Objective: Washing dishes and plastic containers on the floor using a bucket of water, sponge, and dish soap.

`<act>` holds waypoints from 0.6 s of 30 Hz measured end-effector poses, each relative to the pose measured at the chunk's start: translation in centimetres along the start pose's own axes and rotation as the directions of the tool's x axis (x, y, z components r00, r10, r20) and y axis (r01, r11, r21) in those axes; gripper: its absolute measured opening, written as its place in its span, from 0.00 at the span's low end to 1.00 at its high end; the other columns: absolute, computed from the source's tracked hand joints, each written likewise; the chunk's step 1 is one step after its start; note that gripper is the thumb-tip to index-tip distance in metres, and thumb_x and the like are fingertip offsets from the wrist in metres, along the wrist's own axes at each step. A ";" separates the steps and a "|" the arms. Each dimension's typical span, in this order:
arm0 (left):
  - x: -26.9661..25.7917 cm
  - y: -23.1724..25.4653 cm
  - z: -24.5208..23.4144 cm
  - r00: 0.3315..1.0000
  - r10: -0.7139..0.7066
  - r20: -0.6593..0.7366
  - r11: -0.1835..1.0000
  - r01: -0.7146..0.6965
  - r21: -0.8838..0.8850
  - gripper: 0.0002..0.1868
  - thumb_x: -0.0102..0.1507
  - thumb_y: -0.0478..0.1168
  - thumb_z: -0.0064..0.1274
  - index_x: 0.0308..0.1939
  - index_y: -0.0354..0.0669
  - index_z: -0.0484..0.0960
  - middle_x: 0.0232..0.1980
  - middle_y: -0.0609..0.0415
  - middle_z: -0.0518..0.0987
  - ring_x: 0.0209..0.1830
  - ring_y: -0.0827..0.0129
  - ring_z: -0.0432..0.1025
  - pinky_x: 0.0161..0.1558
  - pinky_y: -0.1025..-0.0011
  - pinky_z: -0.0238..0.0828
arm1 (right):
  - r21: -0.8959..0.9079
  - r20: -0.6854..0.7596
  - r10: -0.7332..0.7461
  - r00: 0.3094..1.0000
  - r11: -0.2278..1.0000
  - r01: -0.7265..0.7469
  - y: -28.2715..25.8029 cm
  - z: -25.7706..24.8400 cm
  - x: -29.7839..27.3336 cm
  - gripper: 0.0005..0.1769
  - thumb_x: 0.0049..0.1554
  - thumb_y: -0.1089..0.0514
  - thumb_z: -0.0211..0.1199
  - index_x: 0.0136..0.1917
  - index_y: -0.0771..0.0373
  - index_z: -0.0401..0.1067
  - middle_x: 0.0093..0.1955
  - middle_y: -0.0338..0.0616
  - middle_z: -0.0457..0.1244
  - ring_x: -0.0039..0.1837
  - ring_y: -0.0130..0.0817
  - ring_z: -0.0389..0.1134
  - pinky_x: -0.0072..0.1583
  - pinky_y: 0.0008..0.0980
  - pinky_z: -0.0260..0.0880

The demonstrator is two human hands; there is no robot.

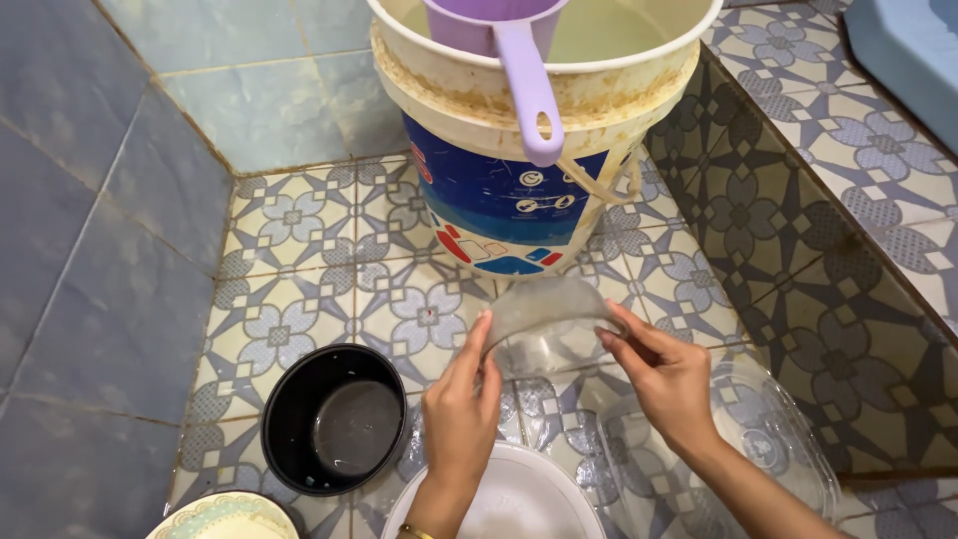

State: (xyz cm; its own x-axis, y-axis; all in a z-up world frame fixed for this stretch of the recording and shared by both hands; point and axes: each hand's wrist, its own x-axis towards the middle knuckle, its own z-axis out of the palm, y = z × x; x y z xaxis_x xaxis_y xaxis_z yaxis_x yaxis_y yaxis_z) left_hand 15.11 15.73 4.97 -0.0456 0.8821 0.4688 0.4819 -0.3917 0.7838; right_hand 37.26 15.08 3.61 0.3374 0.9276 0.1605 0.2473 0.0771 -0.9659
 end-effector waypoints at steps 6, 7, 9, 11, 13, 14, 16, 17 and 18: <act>1.0 -1.2 0.8 0.883 -0.417 0.217 0.906 0.385 0.175 0.24 0.61 0.38 0.54 0.62 0.49 0.79 0.34 0.37 0.83 0.35 0.48 0.80 0.40 0.56 0.76 | -0.228 0.143 0.138 0.980 0.968 -0.103 0.5 -0.6 2.1 0.23 0.53 0.66 0.64 0.63 0.66 0.75 0.52 0.44 0.74 0.39 0.28 0.76 0.43 0.28 0.78; 0.9 -2.0 1.1 0.868 -0.439 0.232 0.894 0.394 0.215 0.23 0.59 0.38 0.55 0.59 0.46 0.81 0.35 0.35 0.83 0.38 0.44 0.79 0.42 0.53 0.76 | -0.237 0.192 0.206 0.960 0.958 -0.158 1.1 -0.6 2.6 0.22 0.53 0.66 0.63 0.62 0.66 0.75 0.50 0.45 0.75 0.36 0.29 0.75 0.40 0.30 0.79; 1.0 -2.9 1.5 0.858 -0.451 0.246 0.886 0.397 0.240 0.20 0.57 0.38 0.55 0.54 0.43 0.82 0.36 0.35 0.83 0.39 0.43 0.79 0.43 0.52 0.76 | -0.322 0.215 0.260 0.942 0.929 -0.183 2.1 -0.3 3.1 0.21 0.54 0.65 0.62 0.61 0.67 0.77 0.46 0.48 0.75 0.33 0.30 0.73 0.38 0.32 0.77; 1.0 -3.8 2.0 0.847 -0.464 0.260 0.878 0.400 0.264 0.18 0.56 0.38 0.56 0.50 0.40 0.84 0.37 0.34 0.83 0.41 0.41 0.78 0.44 0.50 0.75 | -0.405 0.231 0.315 0.921 0.891 -0.203 2.7 0.0 3.6 0.20 0.55 0.63 0.62 0.60 0.67 0.79 0.42 0.50 0.76 0.30 0.31 0.72 0.36 0.33 0.75; 1.0 -4.6 2.3 0.801 -0.522 0.291 0.841 0.426 0.334 0.16 0.56 0.39 0.55 0.47 0.38 0.85 0.37 0.33 0.83 0.41 0.41 0.79 0.47 0.51 0.75 | -0.411 0.245 0.385 0.890 0.872 -0.264 3.1 0.4 4.0 0.23 0.53 0.62 0.66 0.62 0.69 0.75 0.39 0.50 0.74 0.27 0.33 0.70 0.33 0.34 0.73; 1.0 -4.7 2.4 0.800 -0.523 0.293 0.840 0.427 0.335 0.16 0.56 0.39 0.55 0.47 0.38 0.85 0.37 0.33 0.83 0.41 0.41 0.79 0.47 0.51 0.75 | -0.412 0.244 0.387 0.889 0.871 -0.266 3.4 0.3 4.1 0.23 0.53 0.62 0.66 0.62 0.69 0.75 0.39 0.50 0.74 0.27 0.33 0.70 0.33 0.34 0.73; 1.0 -4.8 2.4 0.789 -0.534 0.304 0.832 0.425 0.357 0.18 0.55 0.38 0.55 0.48 0.38 0.84 0.37 0.32 0.83 0.42 0.40 0.79 0.49 0.51 0.75 | -0.406 0.290 0.390 0.874 0.877 -0.257 4.0 0.4 4.2 0.23 0.53 0.63 0.65 0.62 0.69 0.76 0.36 0.54 0.73 0.27 0.32 0.69 0.32 0.34 0.70; 1.1 -4.8 2.4 0.790 -0.534 0.302 0.831 0.425 0.358 0.18 0.55 0.38 0.55 0.48 0.38 0.84 0.37 0.32 0.83 0.42 0.40 0.79 0.49 0.51 0.75 | -0.405 0.292 0.389 0.874 0.878 -0.256 3.9 0.5 4.3 0.23 0.53 0.63 0.65 0.62 0.69 0.76 0.36 0.54 0.73 0.27 0.32 0.69 0.32 0.34 0.70; 1.2 -4.7 2.4 0.787 -0.537 0.303 0.829 0.426 0.362 0.18 0.55 0.38 0.55 0.49 0.38 0.84 0.38 0.31 0.82 0.43 0.40 0.78 0.50 0.51 0.75 | -0.420 0.285 0.400 0.871 0.869 -0.261 3.9 0.5 4.3 0.23 0.53 0.62 0.65 0.63 0.68 0.76 0.36 0.52 0.73 0.27 0.32 0.69 0.32 0.32 0.70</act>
State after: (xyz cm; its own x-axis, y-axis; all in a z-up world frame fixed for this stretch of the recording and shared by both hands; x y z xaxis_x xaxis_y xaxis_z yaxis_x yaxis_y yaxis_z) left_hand 14.84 19.23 0.83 -0.0294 0.9841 -0.1754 0.6968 0.1460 0.7023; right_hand 39.20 19.54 0.46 0.1336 0.9432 -0.3041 0.5088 -0.3286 -0.7957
